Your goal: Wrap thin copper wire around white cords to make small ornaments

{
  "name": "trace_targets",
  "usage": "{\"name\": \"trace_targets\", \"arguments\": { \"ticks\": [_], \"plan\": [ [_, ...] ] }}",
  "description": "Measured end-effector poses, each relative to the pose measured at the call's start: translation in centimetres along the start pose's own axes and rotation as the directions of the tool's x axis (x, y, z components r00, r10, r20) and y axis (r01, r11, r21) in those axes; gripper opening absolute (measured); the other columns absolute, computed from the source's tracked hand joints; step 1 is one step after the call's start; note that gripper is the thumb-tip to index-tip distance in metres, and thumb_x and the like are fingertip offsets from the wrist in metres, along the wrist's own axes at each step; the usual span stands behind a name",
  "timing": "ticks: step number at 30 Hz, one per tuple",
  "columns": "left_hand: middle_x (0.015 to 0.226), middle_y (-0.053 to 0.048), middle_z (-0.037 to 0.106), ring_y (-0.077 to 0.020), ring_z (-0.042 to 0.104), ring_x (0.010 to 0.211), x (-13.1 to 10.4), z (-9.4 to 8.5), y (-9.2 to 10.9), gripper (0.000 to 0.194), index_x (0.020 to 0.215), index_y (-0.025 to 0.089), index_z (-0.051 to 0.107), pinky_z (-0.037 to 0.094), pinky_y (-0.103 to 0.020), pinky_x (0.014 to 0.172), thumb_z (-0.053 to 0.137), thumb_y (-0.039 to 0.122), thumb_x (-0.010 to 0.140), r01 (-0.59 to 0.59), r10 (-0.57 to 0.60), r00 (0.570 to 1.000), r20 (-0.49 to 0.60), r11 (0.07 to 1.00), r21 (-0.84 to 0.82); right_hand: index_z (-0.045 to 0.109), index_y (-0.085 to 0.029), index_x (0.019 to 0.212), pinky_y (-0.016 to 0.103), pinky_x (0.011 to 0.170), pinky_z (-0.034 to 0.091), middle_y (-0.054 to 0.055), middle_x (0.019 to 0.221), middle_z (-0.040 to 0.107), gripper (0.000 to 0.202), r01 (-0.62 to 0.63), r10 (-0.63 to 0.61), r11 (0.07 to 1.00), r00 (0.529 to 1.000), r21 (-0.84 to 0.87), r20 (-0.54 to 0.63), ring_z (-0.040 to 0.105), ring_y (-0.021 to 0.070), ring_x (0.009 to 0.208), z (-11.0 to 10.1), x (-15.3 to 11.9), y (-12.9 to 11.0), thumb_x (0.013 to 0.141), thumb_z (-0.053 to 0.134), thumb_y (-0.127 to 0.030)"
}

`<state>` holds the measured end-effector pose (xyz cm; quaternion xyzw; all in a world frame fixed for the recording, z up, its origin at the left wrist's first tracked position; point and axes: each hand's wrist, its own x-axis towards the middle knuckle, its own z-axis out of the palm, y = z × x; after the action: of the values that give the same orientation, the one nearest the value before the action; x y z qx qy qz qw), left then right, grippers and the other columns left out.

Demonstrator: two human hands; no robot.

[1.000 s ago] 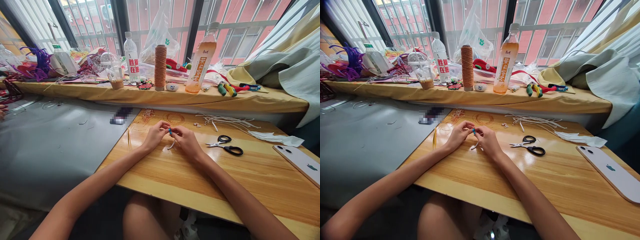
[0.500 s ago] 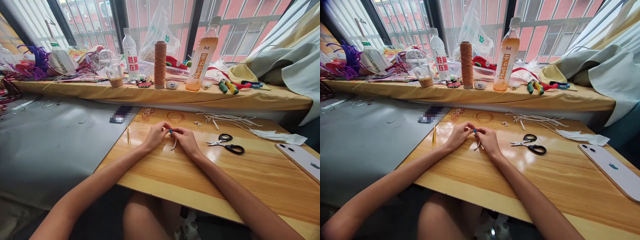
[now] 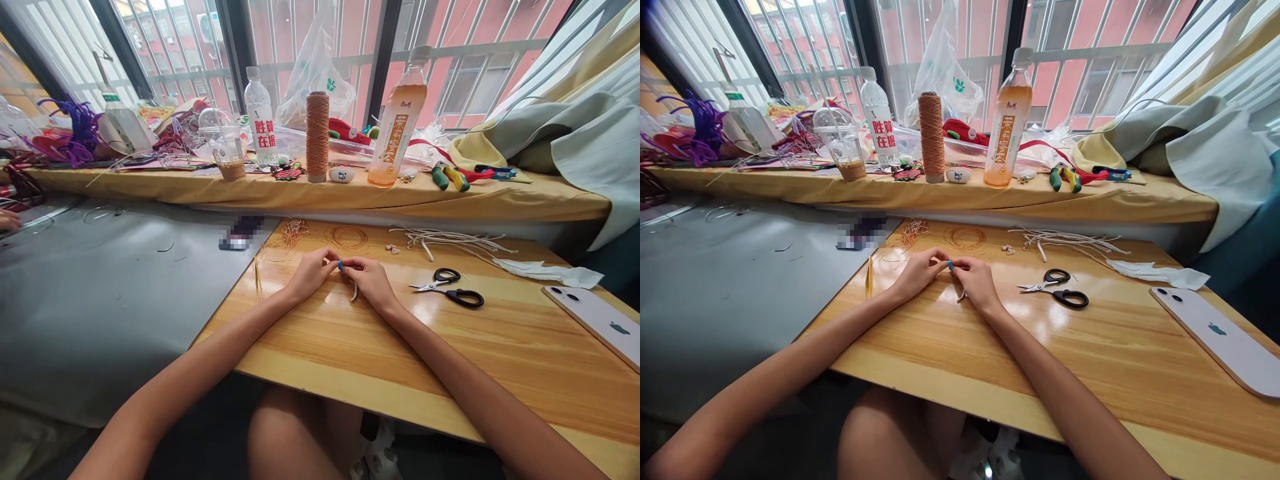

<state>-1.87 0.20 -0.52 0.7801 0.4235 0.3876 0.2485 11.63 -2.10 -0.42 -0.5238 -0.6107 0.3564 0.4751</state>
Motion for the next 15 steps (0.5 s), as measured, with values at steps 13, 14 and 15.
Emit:
{"name": "trace_targets", "arguments": {
  "ticks": [13, 14, 15],
  "plan": [
    [0.058, 0.002, 0.056, -0.0103, 0.052, 0.063, 0.13, 0.13, -0.31, 0.010, 0.069, 0.015, 0.056, 0.040, -0.020, 0.059, 0.047, 0.016, 0.073, 0.029, -0.030, 0.999, -0.037, 0.999, -0.032, 0.068, -0.016, 0.075, 0.026, 0.065, 0.045, 0.003, 0.072, 0.068, 0.019, -0.018, 0.015, 0.999, 0.997, 0.047, 0.070, 0.060, 0.0144, 0.066, -0.19, 0.41, 0.63, 0.061, 0.056, -0.018],
    [0.057, 0.002, 0.055, -0.0102, 0.052, 0.063, 0.15, 0.15, -0.36, 0.011, 0.068, 0.015, 0.056, 0.040, -0.020, 0.059, 0.046, 0.016, 0.073, 0.029, -0.030, 0.999, -0.035, 0.999, -0.034, 0.068, -0.016, 0.075, 0.026, 0.065, 0.045, 0.003, 0.072, 0.068, 0.019, -0.025, 0.021, 0.998, 0.997, 0.062, 0.070, 0.060, 0.0144, 0.066, -0.21, 0.46, 0.70, 0.061, 0.056, -0.019],
    [0.057, 0.003, 0.055, -0.0101, 0.051, 0.063, 0.15, 0.17, -0.40, 0.011, 0.068, 0.015, 0.055, 0.039, -0.020, 0.059, 0.045, 0.016, 0.074, 0.029, -0.030, 0.999, -0.031, 0.999, -0.036, 0.068, -0.016, 0.076, 0.026, 0.064, 0.045, 0.003, 0.072, 0.068, 0.019, -0.034, 0.028, 0.996, 0.997, 0.078, 0.069, 0.060, 0.0144, 0.065, -0.22, 0.50, 0.75, 0.061, 0.057, -0.019]
  ]
}}
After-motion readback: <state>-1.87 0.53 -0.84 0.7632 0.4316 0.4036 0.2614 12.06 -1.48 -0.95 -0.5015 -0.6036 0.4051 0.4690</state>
